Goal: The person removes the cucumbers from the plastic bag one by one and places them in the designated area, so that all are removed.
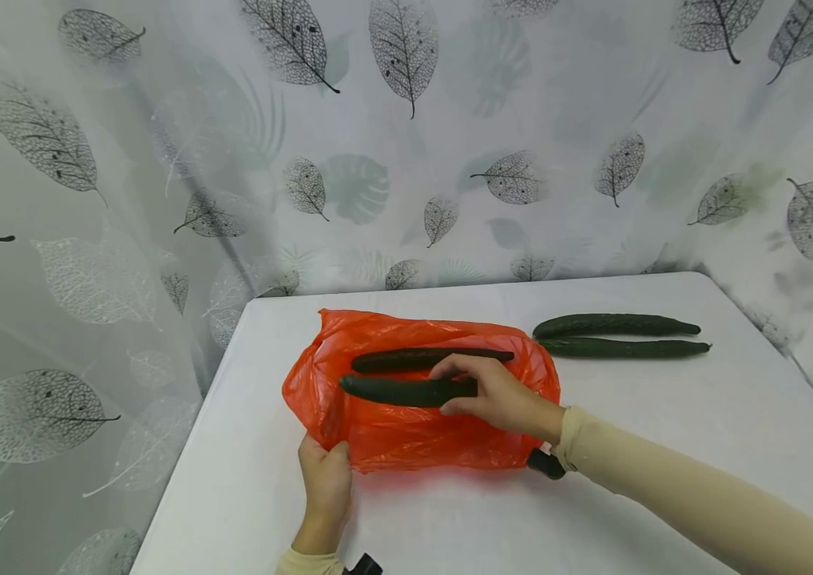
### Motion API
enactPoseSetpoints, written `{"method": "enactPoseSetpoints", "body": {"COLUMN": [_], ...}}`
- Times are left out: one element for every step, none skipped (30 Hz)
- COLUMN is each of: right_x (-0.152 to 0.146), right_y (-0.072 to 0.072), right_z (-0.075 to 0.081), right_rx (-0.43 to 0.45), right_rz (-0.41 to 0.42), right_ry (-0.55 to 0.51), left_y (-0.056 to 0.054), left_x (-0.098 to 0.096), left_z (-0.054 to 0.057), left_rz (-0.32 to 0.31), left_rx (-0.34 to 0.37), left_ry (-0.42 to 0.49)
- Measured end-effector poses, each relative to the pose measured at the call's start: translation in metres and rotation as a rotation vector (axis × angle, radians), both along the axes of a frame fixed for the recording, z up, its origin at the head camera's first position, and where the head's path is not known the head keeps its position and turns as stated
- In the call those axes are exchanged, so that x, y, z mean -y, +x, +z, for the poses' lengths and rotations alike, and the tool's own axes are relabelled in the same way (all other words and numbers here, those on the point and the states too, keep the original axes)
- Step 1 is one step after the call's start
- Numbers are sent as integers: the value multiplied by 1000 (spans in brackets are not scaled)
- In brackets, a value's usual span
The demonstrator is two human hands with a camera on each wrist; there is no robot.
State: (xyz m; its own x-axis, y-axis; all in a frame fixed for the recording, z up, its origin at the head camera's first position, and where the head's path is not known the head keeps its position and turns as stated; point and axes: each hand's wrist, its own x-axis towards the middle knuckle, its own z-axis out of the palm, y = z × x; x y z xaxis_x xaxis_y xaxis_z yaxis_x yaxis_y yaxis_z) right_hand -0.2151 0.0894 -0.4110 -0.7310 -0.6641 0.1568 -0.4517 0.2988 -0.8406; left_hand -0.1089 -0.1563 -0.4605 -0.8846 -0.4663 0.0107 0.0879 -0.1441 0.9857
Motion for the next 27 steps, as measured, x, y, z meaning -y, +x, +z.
{"method": "enactPoseSetpoints", "body": {"right_x": [0,1,1,1,1,1,0,0,-1,-2,-3,-4,-5,-6,-7,-9,-10,-11,-13,-14,-16,-18,-20,-23,-25,-27,-29], "right_y": [1,2,3,3,4,4,4,5,6,6,7,8,9,9,9,9,9,8,8,7,6,5,5,4,3,2,1], "right_z": [3,6,9,12,15,18,21,25,28,31,34,38,41,44,48,50,53,56,59,61,63,65,68,70,72,75,77], "right_rx": [17,37,62,84,107,129,157,188,216,239,266,287,301,308,309,307,311,308,306,312,321,332,347,355,366,374,375], "right_rz": [3,3,2,-3,-9,-17,-24,-32,-37,-41,-43,-47,-50,-53,-54,-53,-50,-50,-49,-48,-49,-52,-60,-70,-77,-86,-95], "right_ry": [-29,-62,-95,-121,-147,-170,-194,-214,-235,-256,-281,-304,-329,-353,-376,-398,-425,-445,-463,-480,-496,-512,-525,-533,-542,-553,-560], "left_y": [0,-1,-1,-1,-1,-1,-1,-1,-1,-1,-1,-1,-1,-1,-2,-2,-1,-1,-1,-1,-1,0,0,0,0,0,0], "left_x": [0,0,-1,-1,-1,-1,-1,-1,-1,-1,-1,-1,-1,-1,-1,-1,-1,-1,0,0,0,1,1,1,1,1,1], "left_z": [0,0,0,0,0,0,0,0,0,-1,-1,-1,-1,-1,-1,-1,-2,-2,-2,-2,-2,-3,-3,-3,-4,-4,-4], "left_rz": [1,6,9,9,10,9,9,7,2,-1,-4,-7,-6,-6,-5,-4,-4,-2,0,-1,-3,-5,-7,-8,-8,-8,-5], "left_rx": [0,-3,-7,-10,-15,-20,-25,-28,-28,-29,-29,-28,-27,-26,-25,-22,-17,-10,-5,-1,3,7,8,8,7,6,4], "left_ry": [0,1,2,2,3,6,10,10,11,13,14,12,9,6,5,1,-4,-9,-12,-13,-16,-18,-19,-18,-17,-16,-17]}}
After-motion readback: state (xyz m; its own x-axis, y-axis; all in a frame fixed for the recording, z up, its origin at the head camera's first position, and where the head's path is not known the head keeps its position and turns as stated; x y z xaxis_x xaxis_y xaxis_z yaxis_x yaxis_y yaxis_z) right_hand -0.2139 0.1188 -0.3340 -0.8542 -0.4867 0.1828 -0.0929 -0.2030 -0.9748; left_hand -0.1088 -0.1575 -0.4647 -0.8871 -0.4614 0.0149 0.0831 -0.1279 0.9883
